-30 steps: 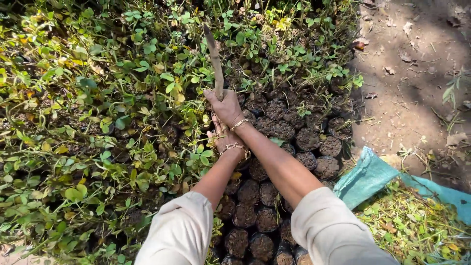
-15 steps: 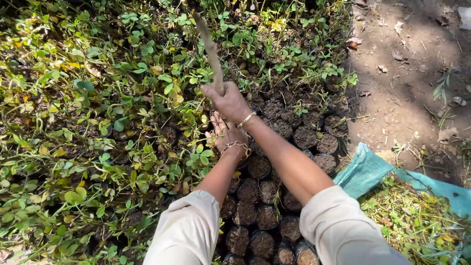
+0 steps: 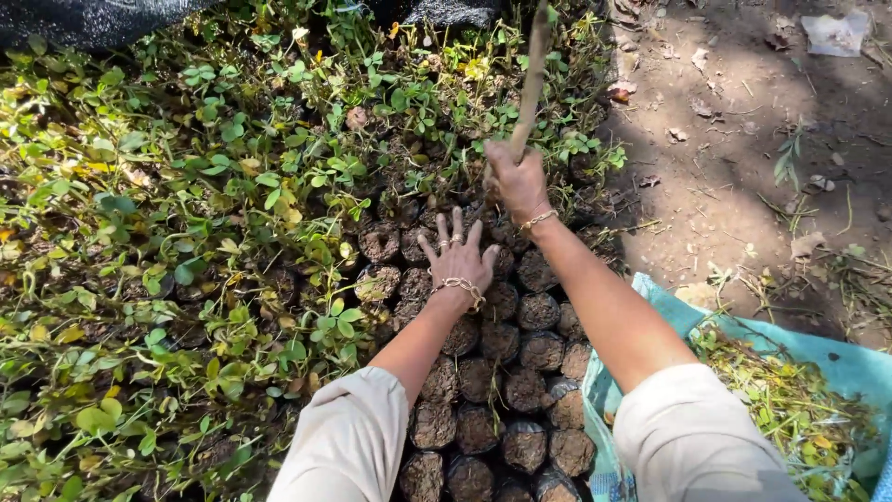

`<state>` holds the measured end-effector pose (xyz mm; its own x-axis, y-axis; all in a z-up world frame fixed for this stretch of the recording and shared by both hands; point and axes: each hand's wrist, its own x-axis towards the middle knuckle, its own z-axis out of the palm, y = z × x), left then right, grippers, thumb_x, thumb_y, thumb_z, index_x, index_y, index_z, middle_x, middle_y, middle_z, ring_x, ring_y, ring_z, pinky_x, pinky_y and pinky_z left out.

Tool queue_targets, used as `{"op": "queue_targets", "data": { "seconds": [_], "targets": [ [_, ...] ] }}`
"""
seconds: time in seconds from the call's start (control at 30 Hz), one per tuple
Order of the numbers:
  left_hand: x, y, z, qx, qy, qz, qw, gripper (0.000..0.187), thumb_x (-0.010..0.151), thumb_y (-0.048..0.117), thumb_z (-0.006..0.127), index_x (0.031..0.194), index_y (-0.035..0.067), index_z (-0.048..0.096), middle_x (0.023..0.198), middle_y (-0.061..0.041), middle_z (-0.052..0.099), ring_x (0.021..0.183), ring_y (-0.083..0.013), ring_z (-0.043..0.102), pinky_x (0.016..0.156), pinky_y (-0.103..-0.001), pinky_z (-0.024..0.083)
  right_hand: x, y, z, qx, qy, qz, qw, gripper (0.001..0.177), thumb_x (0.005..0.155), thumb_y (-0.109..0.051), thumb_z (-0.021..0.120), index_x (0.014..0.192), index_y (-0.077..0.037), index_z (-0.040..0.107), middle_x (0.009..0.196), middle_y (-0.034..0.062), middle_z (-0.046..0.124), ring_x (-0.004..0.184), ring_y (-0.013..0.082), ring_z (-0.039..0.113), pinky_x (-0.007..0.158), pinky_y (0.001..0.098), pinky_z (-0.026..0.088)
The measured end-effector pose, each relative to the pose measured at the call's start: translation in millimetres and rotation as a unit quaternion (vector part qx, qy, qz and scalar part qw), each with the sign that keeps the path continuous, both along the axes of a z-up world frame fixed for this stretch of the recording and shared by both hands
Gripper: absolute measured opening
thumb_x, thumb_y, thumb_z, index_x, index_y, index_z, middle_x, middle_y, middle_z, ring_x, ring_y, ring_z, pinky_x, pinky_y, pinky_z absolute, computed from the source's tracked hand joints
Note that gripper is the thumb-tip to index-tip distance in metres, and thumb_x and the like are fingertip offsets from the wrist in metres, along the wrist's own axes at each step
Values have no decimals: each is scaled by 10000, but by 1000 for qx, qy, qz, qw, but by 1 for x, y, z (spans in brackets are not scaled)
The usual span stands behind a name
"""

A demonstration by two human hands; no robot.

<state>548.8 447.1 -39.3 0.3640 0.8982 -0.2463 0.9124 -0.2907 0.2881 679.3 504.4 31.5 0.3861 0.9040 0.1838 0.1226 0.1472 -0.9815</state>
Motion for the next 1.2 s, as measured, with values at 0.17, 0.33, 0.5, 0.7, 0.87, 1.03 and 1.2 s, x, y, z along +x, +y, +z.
{"op": "queue_targets", "data": {
  "seconds": [0.17,0.33,0.5,0.7,0.87,1.03,1.2],
  "targets": [
    [5,8,-23,-19,-4,-55,998,678,997,628,386,1595,322,289,1723,-105,162,1594,-337,53,1194,-729,27,-13,2,-6,3,-27,20,999,457,944,-339,677,560,-101,605,451,43,522,452,120,538,486,273,433],
    [19,23,-91,-26,-2,-40,999,710,937,587,438,1583,305,357,1723,-32,189,1601,-279,-2,1196,-725,-14,-34,-9,-27,32,-36,82,995,451,961,-221,677,543,-86,576,472,61,536,481,125,513,566,264,431],
    [26,22,-32,-33,12,-52,998,730,948,498,450,1603,201,322,1723,-115,161,1601,-286,30,1214,-713,-1,-13,0,-59,27,-23,60,998,433,959,-208,669,550,-114,561,486,26,532,525,99,483,574,253,418],
    [23,33,-28,25,113,-132,984,778,911,591,438,1567,174,387,1674,-147,287,1589,-279,125,1223,-685,-45,-15,-6,-48,-21,12,48,999,452,954,-271,680,543,-113,578,473,13,515,505,90,499,541,227,441],
    [19,34,-24,36,176,-165,970,868,876,727,373,1536,165,440,1660,-142,323,1578,-271,168,1231,-655,-63,-15,3,-60,-47,-14,32,998,405,924,-287,690,573,-93,630,464,30,508,517,112,495,532,306,431],
    [20,25,21,-10,135,-161,978,992,871,812,314,1615,157,277,1689,-125,261,1584,-274,158,1255,-619,-48,-12,-4,-21,-14,-24,96,995,426,931,-259,685,539,-129,580,461,10,521,486,97,480,539,244,398],
    [11,28,21,-75,101,-148,981,932,908,785,223,1639,210,165,1718,-88,98,1587,-266,24,1231,-649,-76,13,-8,58,-38,69,97,992,376,949,-381,725,714,-108,619,543,-5,570,421,82,511,411,194,440]
  ]
}}
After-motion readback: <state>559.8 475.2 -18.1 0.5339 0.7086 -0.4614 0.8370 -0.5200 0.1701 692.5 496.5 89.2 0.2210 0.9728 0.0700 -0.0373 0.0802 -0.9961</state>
